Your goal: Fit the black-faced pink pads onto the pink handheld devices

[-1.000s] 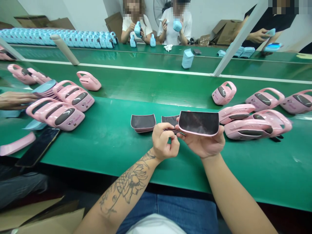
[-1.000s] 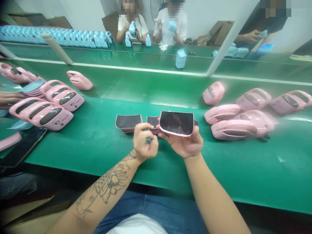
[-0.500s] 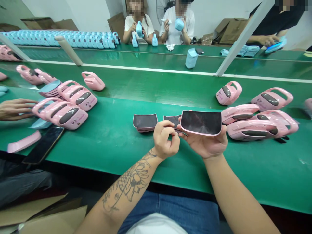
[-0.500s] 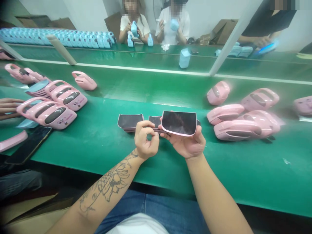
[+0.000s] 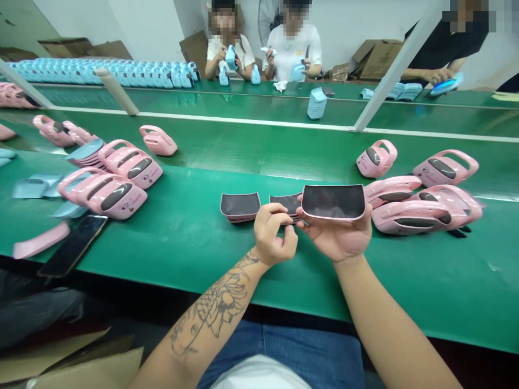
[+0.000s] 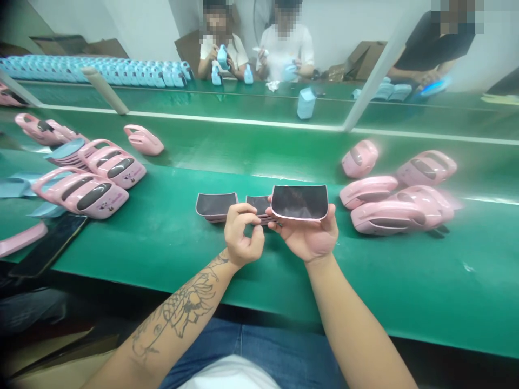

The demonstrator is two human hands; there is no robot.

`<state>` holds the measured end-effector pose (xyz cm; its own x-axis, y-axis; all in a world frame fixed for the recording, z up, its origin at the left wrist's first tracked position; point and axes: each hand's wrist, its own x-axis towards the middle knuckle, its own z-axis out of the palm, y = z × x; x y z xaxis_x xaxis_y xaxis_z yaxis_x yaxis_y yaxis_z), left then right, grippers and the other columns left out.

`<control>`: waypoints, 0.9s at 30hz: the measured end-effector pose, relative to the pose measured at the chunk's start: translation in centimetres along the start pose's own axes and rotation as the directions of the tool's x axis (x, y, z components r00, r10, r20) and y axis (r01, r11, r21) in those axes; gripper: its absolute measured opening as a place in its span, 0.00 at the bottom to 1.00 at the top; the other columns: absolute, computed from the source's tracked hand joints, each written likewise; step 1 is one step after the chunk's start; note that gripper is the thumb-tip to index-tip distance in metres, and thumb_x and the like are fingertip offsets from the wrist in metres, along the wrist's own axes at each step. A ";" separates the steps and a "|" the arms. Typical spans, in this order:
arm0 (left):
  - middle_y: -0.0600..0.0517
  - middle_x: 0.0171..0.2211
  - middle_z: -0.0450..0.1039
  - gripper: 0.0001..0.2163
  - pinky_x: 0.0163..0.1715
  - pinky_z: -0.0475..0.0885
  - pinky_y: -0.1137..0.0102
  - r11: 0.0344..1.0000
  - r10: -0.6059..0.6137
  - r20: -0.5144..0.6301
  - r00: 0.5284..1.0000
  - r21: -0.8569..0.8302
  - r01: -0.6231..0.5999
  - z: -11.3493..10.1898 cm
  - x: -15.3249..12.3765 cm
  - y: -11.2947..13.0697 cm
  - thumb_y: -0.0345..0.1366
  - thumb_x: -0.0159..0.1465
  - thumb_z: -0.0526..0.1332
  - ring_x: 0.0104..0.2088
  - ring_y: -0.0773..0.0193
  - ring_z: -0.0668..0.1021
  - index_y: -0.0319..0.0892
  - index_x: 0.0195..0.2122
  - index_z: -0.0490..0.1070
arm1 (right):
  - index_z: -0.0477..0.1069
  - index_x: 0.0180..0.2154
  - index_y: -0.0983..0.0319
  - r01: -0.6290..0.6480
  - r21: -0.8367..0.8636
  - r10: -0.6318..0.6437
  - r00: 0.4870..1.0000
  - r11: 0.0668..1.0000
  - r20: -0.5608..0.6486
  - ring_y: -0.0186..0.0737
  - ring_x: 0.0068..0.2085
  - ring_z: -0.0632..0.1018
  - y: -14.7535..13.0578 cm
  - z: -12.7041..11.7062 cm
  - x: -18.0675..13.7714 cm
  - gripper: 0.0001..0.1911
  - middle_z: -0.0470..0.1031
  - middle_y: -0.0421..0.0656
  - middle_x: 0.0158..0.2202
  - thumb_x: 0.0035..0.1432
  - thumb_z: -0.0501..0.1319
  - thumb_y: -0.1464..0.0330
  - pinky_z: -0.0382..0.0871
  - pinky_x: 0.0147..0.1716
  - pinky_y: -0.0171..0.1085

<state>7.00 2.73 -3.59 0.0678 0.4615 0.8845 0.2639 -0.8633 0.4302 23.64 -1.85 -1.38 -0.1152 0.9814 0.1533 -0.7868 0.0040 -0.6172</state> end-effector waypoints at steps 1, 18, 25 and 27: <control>0.46 0.40 0.72 0.07 0.41 0.78 0.59 1.000 0.017 0.023 1.000 -0.010 -0.016 0.0 -0.1 0.1 0.28 0.59 0.60 0.41 0.56 0.78 0.43 0.39 0.68 | 0.67 0.66 0.53 -0.003 0.010 0.003 1.000 1.000 0.007 0.55 0.54 0.81 -0.1 0.0 0.0 0.44 0.77 0.50 0.61 0.58 0.58 0.35 0.74 0.54 0.54; 0.50 0.36 0.76 0.11 0.36 0.78 0.64 0.986 0.153 0.037 0.988 -0.065 -0.151 0.6 -1.0 1.7 0.28 0.56 0.67 0.36 0.59 0.80 0.44 0.40 0.70 | 0.66 0.66 0.55 -0.094 0.111 0.083 0.991 0.989 0.101 0.49 0.45 0.81 0.2 -1.0 0.2 0.47 0.81 0.49 0.55 0.57 0.53 0.31 0.78 0.41 0.47; 0.50 0.34 0.76 0.12 0.34 0.77 0.64 0.968 0.252 0.094 0.963 -0.011 -0.252 -1.2 -1.0 2.4 0.29 0.58 0.68 0.34 0.60 0.80 0.42 0.44 0.74 | 0.68 0.64 0.55 -0.147 0.132 0.132 0.985 0.980 0.113 0.49 0.45 0.82 0.4 -0.2 -0.2 0.46 0.82 0.49 0.54 0.59 0.51 0.32 0.79 0.36 0.44; 0.50 0.34 0.77 0.13 0.33 0.76 0.64 0.954 0.299 0.102 0.949 -0.009 -0.300 -2.2 -1.5 2.4 0.29 0.58 0.69 0.32 0.61 0.80 0.41 0.45 0.75 | 0.67 0.65 0.54 -0.179 0.122 0.163 0.978 0.976 0.127 0.50 0.46 0.83 0.5 0.3 -0.6 0.45 0.81 0.49 0.55 0.60 0.51 0.32 0.78 0.34 0.44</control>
<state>5.41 -0.48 -3.51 0.2414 0.2007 0.9494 0.2225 -0.9638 0.1472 23.14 -2.50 -1.56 -0.3181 0.9366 0.1471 -0.8214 -0.1948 -0.5360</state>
